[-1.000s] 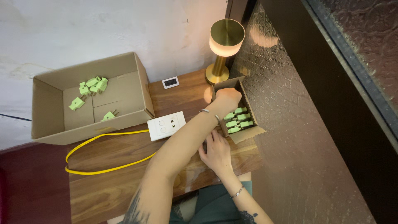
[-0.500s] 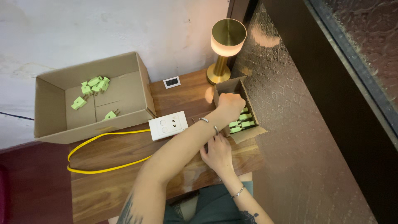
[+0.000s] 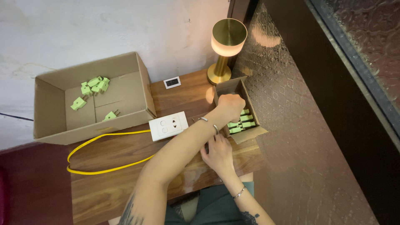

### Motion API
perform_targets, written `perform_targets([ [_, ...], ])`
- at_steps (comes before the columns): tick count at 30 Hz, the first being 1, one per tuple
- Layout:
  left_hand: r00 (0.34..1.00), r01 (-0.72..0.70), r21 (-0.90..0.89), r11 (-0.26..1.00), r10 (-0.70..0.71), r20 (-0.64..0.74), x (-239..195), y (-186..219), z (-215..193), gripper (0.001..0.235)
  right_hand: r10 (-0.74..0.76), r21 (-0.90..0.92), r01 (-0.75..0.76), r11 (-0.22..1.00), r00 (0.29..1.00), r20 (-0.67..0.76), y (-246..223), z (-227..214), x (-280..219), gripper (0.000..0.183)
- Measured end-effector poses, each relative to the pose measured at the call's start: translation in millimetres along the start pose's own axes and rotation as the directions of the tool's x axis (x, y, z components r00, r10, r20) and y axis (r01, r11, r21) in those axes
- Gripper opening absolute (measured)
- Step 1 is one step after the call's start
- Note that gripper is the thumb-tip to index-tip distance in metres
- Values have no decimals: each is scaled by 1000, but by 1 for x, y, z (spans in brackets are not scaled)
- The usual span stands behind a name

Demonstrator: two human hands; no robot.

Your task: The person assembles a green electrical plug by hand, using a screwdriver to tighten screws on the terminals. They connect a yellow cable to the plug, secure the internal components, and close the plug casing.

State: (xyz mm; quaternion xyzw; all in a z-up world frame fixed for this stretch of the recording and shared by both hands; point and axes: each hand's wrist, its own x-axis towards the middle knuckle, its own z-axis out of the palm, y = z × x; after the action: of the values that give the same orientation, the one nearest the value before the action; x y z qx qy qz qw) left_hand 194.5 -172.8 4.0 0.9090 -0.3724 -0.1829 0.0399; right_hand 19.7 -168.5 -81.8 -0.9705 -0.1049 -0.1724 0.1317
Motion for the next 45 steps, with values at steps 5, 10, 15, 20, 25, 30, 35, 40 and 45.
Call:
perform_targets([
  [5,999,24,-64,998,-21,35,-14,1,-21,3,-9,3,9,1000,1000,-3,1,-1,1,24],
  [10,1000,9,-34,999,-9,-2,-9,-1,-17,3,-10,18,9,1000,1000,3,2,2,-1,25],
  [15,996,-8,53,999,12,-89,14,-7,9,14,10,8,-10,1000,999,32,5,5,-3,25],
  [20,986,-22,75,997,34,-164,21,-6,17,17,4,33,-6,999,998,65,5,5,-3,27],
  [25,972,-30,73,997,46,-233,15,-3,17,20,30,44,-34,998,996,82,4,2,-2,27],
  [30,951,-5,125,992,43,-306,22,-4,30,28,44,87,-57,995,989,144,1,-8,3,28],
  [35,957,-3,90,996,29,-289,21,-4,26,28,48,75,-58,995,990,133,2,-3,0,29],
  [40,951,16,82,996,10,-309,24,-5,30,22,35,32,-39,999,994,107,1,-3,0,26],
  [45,963,34,69,997,-14,-267,28,-6,35,22,34,25,-37,999,993,111,3,0,-1,26],
])
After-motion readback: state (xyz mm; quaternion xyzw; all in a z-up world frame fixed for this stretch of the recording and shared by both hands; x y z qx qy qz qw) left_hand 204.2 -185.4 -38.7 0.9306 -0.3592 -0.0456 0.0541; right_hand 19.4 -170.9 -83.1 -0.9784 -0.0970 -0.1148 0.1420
